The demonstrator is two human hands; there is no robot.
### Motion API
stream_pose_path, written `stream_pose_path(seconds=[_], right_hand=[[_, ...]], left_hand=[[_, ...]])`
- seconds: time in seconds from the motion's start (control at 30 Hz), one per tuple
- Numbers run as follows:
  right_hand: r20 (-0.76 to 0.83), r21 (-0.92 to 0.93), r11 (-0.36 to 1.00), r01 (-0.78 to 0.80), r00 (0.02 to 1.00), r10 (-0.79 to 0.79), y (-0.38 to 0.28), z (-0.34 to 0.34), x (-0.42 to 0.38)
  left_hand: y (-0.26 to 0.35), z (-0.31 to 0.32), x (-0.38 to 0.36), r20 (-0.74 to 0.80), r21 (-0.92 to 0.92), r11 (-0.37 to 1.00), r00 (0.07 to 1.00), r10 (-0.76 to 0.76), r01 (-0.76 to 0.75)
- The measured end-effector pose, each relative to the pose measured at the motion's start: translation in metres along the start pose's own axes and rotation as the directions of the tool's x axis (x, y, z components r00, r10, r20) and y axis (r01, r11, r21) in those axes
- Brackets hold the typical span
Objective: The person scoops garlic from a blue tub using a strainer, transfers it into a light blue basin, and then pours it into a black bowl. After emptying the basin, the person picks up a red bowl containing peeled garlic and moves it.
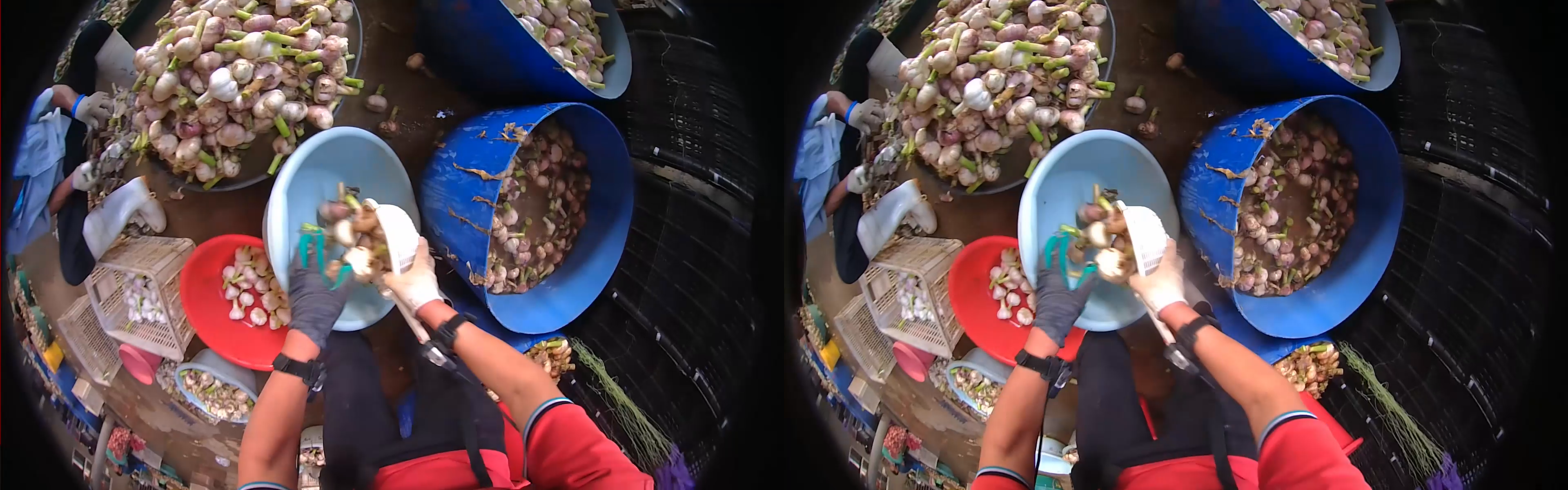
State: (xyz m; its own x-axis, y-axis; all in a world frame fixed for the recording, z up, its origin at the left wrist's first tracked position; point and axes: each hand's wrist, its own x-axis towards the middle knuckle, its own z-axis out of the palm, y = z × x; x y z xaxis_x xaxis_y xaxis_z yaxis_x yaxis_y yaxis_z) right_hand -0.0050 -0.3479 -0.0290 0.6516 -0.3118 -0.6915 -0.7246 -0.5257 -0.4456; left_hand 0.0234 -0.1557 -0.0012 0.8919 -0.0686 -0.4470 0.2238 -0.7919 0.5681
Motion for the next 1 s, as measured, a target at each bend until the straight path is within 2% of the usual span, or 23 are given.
stream_pose_path(seconds=[0.07,0.1,0.13,0.2,0.23,0.27,0.3,0.33,0.37,0.4,0.43,0.47,0.5,0.53,0.57,0.6,0.67,0.73,0.8,0.87,0.93,1.0], right_hand=[[-0.001,-0.057,0.995,-0.080,0.997,0.080,0.011,0.027,0.013],[0.019,-0.062,0.992,-0.106,0.994,0.108,0.004,0.032,0.015],[0.075,-0.084,0.995,-0.060,0.995,0.066,-0.002,0.034,0.015],[0.128,-0.168,0.979,-0.119,0.982,0.142,-0.012,0.046,0.008],[0.142,-0.176,0.977,-0.116,0.980,0.142,-0.014,0.050,0.004],[0.137,-0.204,0.978,-0.038,0.988,0.067,-0.017,0.054,0.000],[0.132,-0.231,0.972,0.037,0.991,-0.007,-0.020,0.058,-0.005],[0.140,-0.234,0.971,0.038,0.990,-0.005,-0.020,0.057,-0.007],[0.161,-0.193,0.971,0.139,0.981,-0.109,-0.022,0.050,-0.010],[0.184,-0.148,0.958,0.244,0.959,-0.216,-0.025,0.042,-0.013],[0.267,-0.156,0.957,0.246,0.943,-0.199,-0.032,0.033,-0.005],[0.205,-0.205,0.941,0.270,0.952,-0.228,-0.014,0.041,0.004],[0.129,-0.327,0.889,0.319,0.947,-0.293,-0.013,0.039,0.006],[0.108,-0.406,0.869,0.281,0.960,-0.259,-0.015,0.036,0.014],[0.051,-0.354,0.898,0.262,0.964,-0.261,-0.007,0.035,0.023],[0.032,-0.236,0.956,0.176,0.984,-0.173,-0.021,0.023,0.023],[-0.133,-0.336,0.924,0.181,0.962,-0.237,-0.024,0.011,0.010],[-0.064,-0.385,0.865,0.323,0.925,-0.374,-0.022,0.001,0.003],[0.072,-0.351,0.866,0.356,0.933,-0.354,-0.034,-0.009,-0.005],[0.214,-0.072,0.917,0.392,0.904,-0.370,-0.046,-0.019,-0.021],[0.283,-0.071,0.900,0.430,0.874,-0.395,-0.052,-0.027,-0.048],[0.287,-0.080,0.857,0.509,0.835,-0.470,-0.034,-0.022,-0.056]], left_hand=[[-0.002,-0.025,0.005,-0.132,0.324,0.945,0.986,0.103,-0.055],[-0.012,-0.029,0.006,-0.210,0.491,0.868,0.958,0.193,-0.067],[-0.025,-0.030,0.006,-0.243,0.546,0.837,0.958,0.150,0.008],[-0.054,-0.030,0.009,-0.264,0.404,0.907,0.965,-0.006,0.116],[-0.076,-0.020,0.009,-0.266,0.130,0.977,0.955,-0.129,0.168],[-0.079,-0.018,0.012,-0.269,0.132,0.974,0.953,-0.142,0.183],[-0.081,-0.015,0.014,-0.110,-0.273,0.891,0.908,-0.404,0.363],[-0.082,-0.011,0.015,0.137,-0.596,0.612,0.817,-0.560,0.519],[-0.091,0.004,0.011,-0.027,-0.695,0.633,0.867,-0.498,0.342],[-0.098,0.012,0.011,-0.029,-0.696,0.628,0.860,-0.510,0.349],[-0.109,0.014,0.011,0.066,-0.680,0.625,0.881,-0.469,0.384],[-0.119,0.009,0.011,0.158,-0.658,0.625,0.889,-0.430,0.420],[-0.115,0.001,0.011,0.143,-0.571,0.694,0.886,-0.441,0.438],[-0.100,-0.008,0.013,0.126,-0.479,0.755,0.886,-0.445,0.448],[-0.085,-0.019,0.013,0.138,-0.498,0.723,0.866,-0.480,0.480],[-0.081,-0.017,0.010,0.135,-0.469,0.711,0.838,-0.528,0.524],[-0.087,-0.015,-0.002,0.109,-0.549,0.690,0.858,-0.502,0.473],[-0.093,-0.024,-0.015,0.108,-0.553,0.679,0.850,-0.516,0.483],[-0.101,-0.035,-0.031,0.088,-0.558,0.665,0.832,-0.547,0.496],[-0.113,-0.052,-0.051,0.210,-0.551,0.563,0.755,-0.621,0.616],[-0.112,-0.067,-0.074,0.133,-0.547,0.580,0.747,-0.651,0.603],[-0.108,-0.078,-0.095,0.076,-0.628,0.562,0.762,-0.643,0.537]])
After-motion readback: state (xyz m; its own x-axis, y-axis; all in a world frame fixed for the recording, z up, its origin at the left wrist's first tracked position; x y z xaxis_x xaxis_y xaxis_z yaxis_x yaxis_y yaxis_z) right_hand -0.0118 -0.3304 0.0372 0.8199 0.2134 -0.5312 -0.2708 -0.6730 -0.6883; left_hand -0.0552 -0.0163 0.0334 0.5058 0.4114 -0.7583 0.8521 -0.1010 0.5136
